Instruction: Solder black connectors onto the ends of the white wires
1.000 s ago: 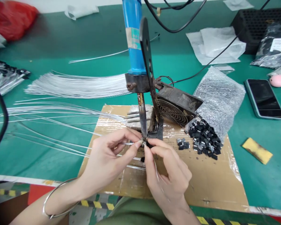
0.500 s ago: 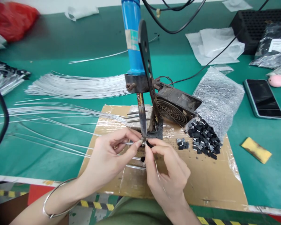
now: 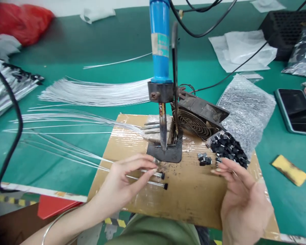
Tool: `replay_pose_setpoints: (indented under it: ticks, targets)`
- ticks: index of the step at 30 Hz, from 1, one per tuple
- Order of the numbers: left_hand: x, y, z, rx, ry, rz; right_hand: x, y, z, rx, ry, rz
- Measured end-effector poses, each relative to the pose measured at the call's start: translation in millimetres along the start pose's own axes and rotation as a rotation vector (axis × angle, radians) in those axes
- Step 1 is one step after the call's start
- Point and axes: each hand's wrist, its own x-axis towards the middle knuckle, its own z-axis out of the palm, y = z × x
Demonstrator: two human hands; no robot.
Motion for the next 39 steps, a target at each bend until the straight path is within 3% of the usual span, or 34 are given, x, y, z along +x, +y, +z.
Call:
replay_pose_setpoints:
  ticks: [5, 9, 11, 13, 19, 24, 32, 39]
  targets:
    - [-3.5, -7.3, -13.4, 0.249, 0.124, 0.212, 1.1, 6.8, -3.0, -0.069, 0.047, 0.049]
    - [13.7, -29.8, -48.7, 0.777, 0.249, 0.368, -2.6, 4.2, 2.8, -0.091, 0.01, 0.023]
    - [26.4, -45.1, -66.5, 1.031, 0.218, 0.467, -4.3, 2.5, 4.8, -0.101, -0.022, 0.006]
    - [38.4, -58.5, -79.2, 1.098, 0.157, 0.513, -5.7, 1.0, 6.1, -0.106, -0.037, -0.024]
    - [58.5, -70.5, -88.6, 1.156, 0.0, 0.607, -8.5, -3.2, 8.2, -0.113, -0.041, -0.054]
    - [62.6, -71.1, -92.6, 1.139, -0.038, 0.656, -8.2, -3.9, 9.8, -0.086, -0.034, -0.071]
    - [54.7, -81.4, -106.7, 1.033, 0.084, 0.71, -9.2, -2.2, 10.5, -0.13, -0.02, -0.077]
    - [52.0, -85.8, -106.9, 0.958, 0.187, 0.727, -10.6, -0.6, 10.1, -0.155, -0.013, -0.055]
